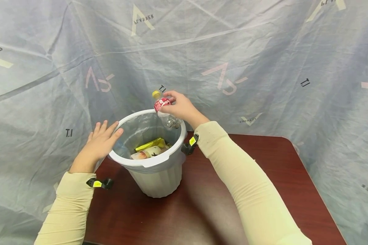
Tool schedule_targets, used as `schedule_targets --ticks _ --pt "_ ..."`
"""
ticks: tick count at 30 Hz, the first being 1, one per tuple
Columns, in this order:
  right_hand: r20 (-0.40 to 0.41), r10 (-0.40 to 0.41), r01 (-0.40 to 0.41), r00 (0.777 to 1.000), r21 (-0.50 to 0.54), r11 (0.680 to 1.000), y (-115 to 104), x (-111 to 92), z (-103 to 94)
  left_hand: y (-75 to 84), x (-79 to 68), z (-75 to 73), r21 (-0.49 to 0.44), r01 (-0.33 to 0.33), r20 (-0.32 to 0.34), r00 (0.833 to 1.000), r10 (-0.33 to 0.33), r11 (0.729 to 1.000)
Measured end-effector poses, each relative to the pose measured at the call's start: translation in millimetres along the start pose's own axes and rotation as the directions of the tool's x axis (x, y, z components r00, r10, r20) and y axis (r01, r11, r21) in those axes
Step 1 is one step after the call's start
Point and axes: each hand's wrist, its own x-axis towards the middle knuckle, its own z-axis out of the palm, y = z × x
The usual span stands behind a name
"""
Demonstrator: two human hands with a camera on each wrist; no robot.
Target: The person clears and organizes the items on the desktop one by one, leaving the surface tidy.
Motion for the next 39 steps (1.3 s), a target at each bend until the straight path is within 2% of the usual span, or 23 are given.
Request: schedule_targets --ticks 4,10,18,23,29,34,39 --pt "-0.028 -0.006 0.006 1.0 -0.011 1.0 2 -3 -2.0 0.3 -0.5 -0.2 -0.001 0.0 0.0 1.0 0.0 1.0" --pt "-0.144 -0.023 0.025 0.989 0.013 1.0 19 -10 -15.5 0.3 -0.1 -0.3 -0.002 -0.006 -0.002 1.0 0.006 1.0" --pt "-0.213 0.032 -0.019 0.977 0.062 0.998 51 -26 -44.1 -3.5 -0.2 -1.4 0.004 -0.017 -0.007 1.0 0.017 1.0" --pt "-0.274 0.04 -0.025 0.961 0.059 0.998 74 -44 -67.0 -5.7 0.0 -1.8 0.002 -0.02 -0.009 1.0 0.02 1.0" --pt "-0.342 0.054 -0.037 0.938 0.058 0.998 113 -76 -94.3 -7.4 -3.1 -3.8 -0.012 -0.02 -0.007 1.0 0.02 1.0" --pt "-0.41 0.059 -0.036 0.91 0.064 0.997 159 -103 -105.8 -9.4 -6.9 -4.5 -0.018 -0.017 -0.006 1.0 0.017 1.0" --pt "-0.426 0.11 -0.117 0.898 0.011 0.993 209 -127 -113.3 -10.4 -8.7 -3.5 -0.021 -0.013 -0.003 1.0 0.013 1.0"
